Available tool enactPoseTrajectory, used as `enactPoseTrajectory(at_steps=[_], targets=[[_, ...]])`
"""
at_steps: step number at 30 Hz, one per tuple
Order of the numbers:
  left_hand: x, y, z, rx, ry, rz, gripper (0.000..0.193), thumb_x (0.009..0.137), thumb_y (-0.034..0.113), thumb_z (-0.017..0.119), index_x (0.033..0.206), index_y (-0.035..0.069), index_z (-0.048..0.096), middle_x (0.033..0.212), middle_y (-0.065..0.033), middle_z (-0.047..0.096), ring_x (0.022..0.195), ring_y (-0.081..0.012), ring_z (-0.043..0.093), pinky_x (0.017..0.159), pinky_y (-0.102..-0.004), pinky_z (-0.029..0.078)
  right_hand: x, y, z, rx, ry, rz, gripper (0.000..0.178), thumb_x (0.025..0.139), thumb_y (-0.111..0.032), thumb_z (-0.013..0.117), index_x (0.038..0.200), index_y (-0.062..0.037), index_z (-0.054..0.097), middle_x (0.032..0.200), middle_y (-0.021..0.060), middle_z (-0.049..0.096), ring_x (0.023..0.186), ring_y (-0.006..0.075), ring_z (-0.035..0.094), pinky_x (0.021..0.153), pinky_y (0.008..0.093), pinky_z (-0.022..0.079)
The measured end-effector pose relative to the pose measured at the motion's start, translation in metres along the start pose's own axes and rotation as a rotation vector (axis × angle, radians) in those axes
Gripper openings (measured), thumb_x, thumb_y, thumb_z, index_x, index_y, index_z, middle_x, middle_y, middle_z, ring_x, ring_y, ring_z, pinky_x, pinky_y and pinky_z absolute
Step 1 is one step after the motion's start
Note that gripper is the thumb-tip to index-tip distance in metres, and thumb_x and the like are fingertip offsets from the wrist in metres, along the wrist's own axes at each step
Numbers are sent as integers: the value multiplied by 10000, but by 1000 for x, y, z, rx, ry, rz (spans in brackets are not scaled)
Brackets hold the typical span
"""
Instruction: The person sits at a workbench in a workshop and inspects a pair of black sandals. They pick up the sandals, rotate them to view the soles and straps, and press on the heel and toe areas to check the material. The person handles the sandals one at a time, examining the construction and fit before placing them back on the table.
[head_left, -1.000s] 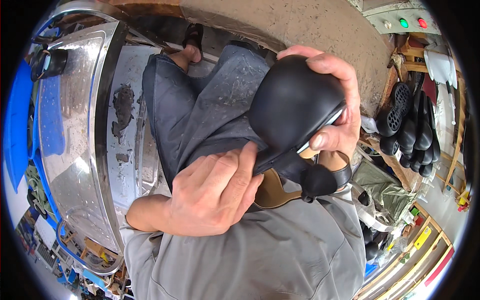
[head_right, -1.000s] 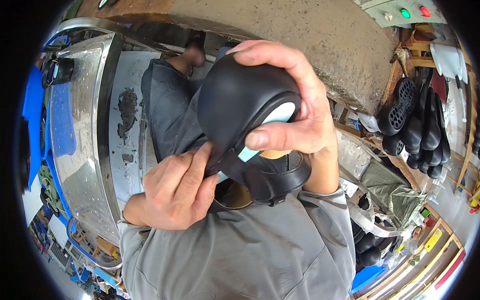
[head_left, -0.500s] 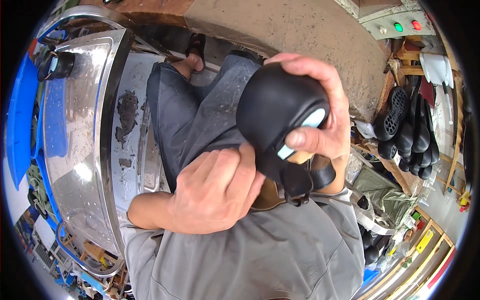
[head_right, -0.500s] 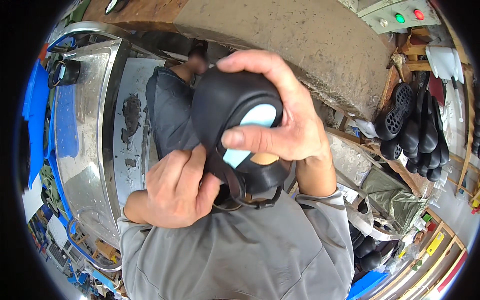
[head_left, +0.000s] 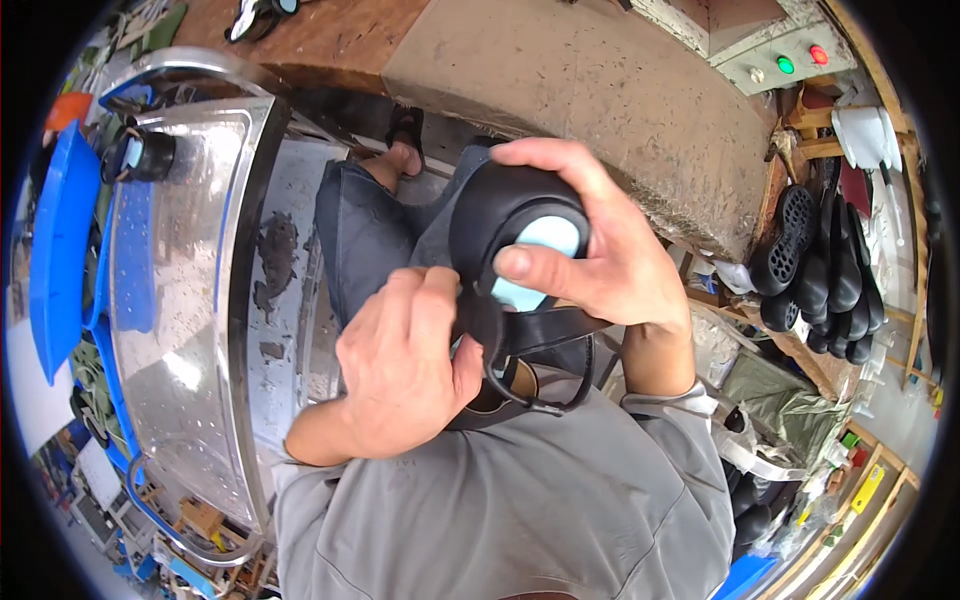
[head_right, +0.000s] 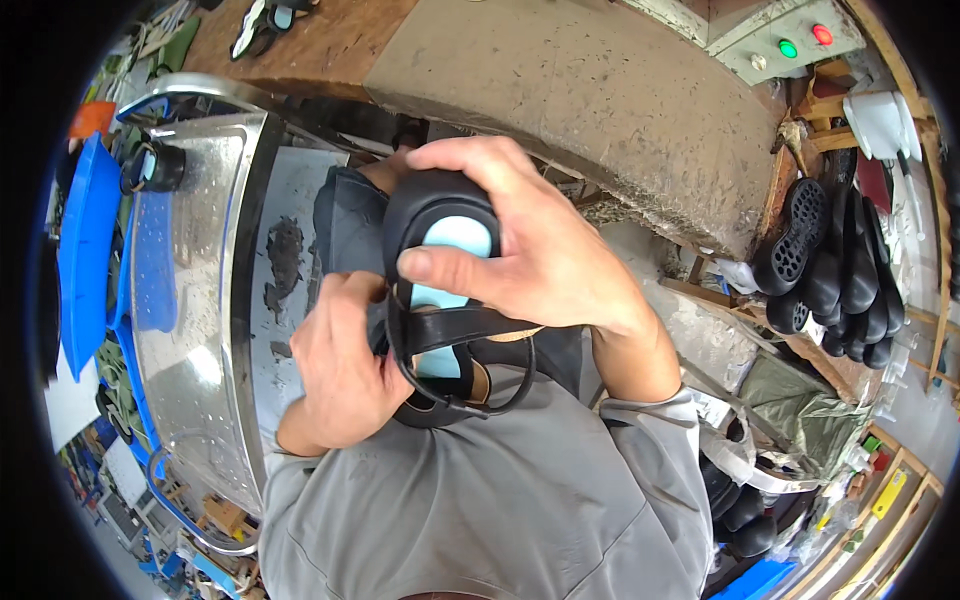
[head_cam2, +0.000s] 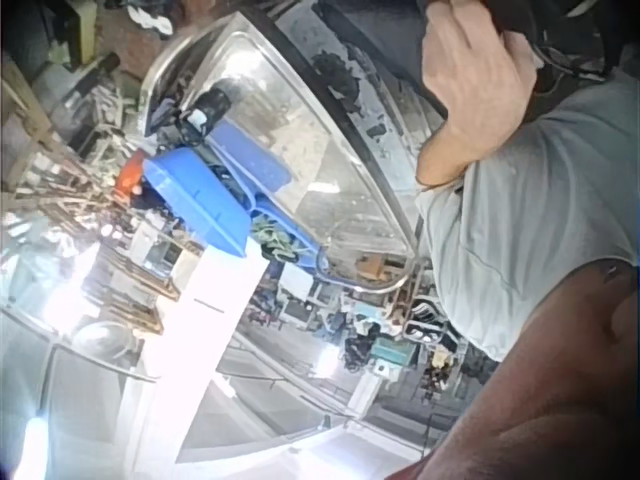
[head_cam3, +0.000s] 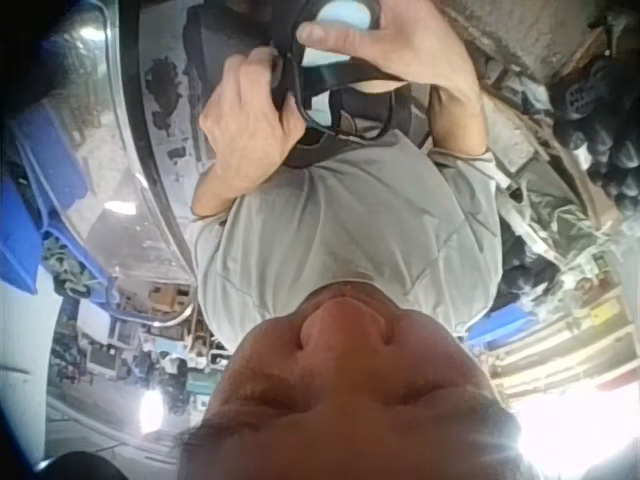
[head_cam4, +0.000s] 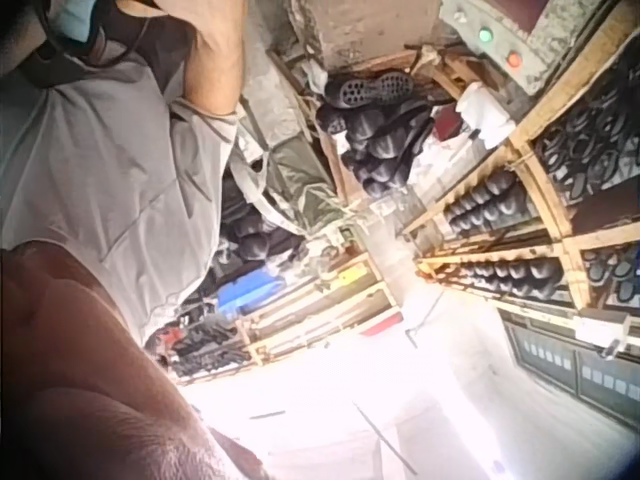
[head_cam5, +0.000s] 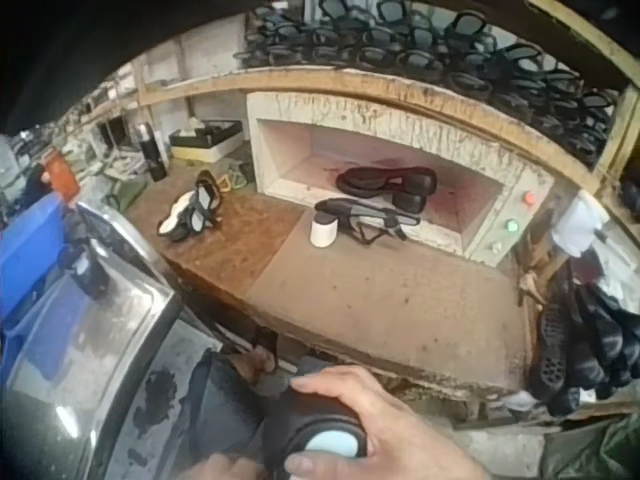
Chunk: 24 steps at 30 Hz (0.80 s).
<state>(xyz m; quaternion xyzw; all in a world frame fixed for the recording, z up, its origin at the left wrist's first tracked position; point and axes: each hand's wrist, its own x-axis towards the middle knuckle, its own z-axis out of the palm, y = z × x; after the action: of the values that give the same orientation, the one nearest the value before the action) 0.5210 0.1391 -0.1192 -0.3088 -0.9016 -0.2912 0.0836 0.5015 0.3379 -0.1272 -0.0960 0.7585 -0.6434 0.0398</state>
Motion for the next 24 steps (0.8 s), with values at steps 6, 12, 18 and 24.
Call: enactPoseTrajectory(at_steps=[6, 12, 18, 24], targets=[[7, -10, 0, -309, -273, -405, 408, 847, 280, 663, 1062, -16, 482, 998, -164, 574, 805, -278, 635, 671, -332, 504, 17, -3, 2, -401, -11, 117, 597, 859, -521, 564, 1212, -43, 504, 1080, 229, 561, 994, 385, 587, 845, 411, 469], [-13, -38, 26, -1457, -152, -688, 381, 878, 293, 589, 1065, -36, 551, 901, -175, 611, 802, -275, 613, 708, -356, 491, 38, -2, 14, 24, 228, 8, 662, 905, -536, 500, 1245, 31, 473, 974, 182, 628, 879, 249, 624, 747, 329, 498], [-11, -48, 26, -1617, -247, -418, 570, 810, 499, 614, 1033, -25, 577, 779, -110, 572, 695, -270, 604, 570, -318, 457, -12, 29, 35, 577, 334, 91, 222, 973, -259, 499, 882, -59, 523, 619, -17, 504, 462, 26, 429, 412, 180, 335], [-8, -44, 25, -1541, -187, -289, 473, 832, 392, 618, 1063, -19, 576, 856, -100, 591, 743, -235, 609, 614, -305, 468, -41, 27, 47, 855, -89, 117, 222, 963, -223, 520, 884, -23, 573, 660, -12, 542, 502, 24, 419, 435, 187, 329]])
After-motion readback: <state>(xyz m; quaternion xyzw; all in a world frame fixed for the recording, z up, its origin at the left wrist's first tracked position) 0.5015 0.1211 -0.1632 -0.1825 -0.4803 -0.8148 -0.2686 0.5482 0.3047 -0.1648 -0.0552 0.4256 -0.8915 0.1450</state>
